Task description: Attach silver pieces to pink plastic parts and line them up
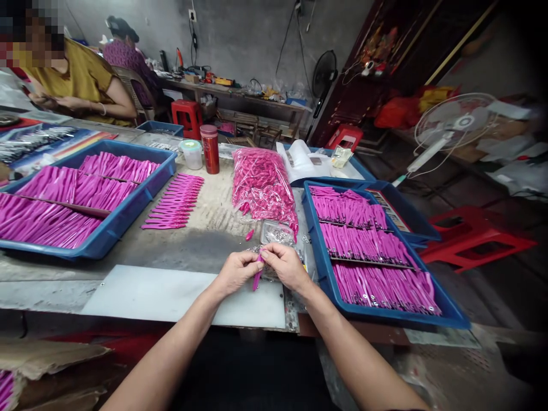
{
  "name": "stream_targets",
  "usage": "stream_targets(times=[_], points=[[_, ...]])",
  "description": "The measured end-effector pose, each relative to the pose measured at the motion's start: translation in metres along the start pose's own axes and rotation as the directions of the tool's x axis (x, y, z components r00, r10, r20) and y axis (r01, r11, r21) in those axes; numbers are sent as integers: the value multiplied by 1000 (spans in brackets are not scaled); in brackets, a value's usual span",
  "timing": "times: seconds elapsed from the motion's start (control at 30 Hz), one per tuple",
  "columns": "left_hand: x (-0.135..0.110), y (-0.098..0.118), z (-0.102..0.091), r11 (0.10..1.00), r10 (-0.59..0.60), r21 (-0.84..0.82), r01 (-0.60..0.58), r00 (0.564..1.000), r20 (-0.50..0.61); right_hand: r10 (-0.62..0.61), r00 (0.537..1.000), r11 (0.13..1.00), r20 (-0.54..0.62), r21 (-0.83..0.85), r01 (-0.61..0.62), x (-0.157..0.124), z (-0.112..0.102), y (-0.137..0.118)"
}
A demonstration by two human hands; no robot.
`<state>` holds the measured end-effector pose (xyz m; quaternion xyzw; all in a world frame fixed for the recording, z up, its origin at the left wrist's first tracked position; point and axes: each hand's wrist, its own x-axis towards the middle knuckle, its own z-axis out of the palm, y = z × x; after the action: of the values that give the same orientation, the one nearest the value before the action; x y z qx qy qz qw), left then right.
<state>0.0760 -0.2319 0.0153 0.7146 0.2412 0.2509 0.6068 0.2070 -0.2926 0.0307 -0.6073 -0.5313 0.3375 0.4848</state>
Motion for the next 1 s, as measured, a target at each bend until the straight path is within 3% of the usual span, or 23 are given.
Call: stream_targets(times=[0.2,0.37,0.47,0.67,0.9,1.0], points=[[-5,5,2,981,-113,-146,125,990,89,150,987,974,60,164,-158,-5,-4,3],[-9,8,2,980,-144,-119,157,984,108,191,981,962,26,193,-192,-8,-12,4],[-10,10,3,983,-148,-89,159,981,122,151,985,977,84,138,-161,-11,-15,1],[-17,15,5,994,-112,3,114,976,189,9,987,989,163,-147,15,-21,-14,-9],[-25,8,17,978,-168,-108,181,979,113,31,999,982,7,-185,-29,-27,-5,-4],[-27,3,28,982,-178,-63,180,984,27,74,994,980,-83,-180,-88,-28,-1,2]])
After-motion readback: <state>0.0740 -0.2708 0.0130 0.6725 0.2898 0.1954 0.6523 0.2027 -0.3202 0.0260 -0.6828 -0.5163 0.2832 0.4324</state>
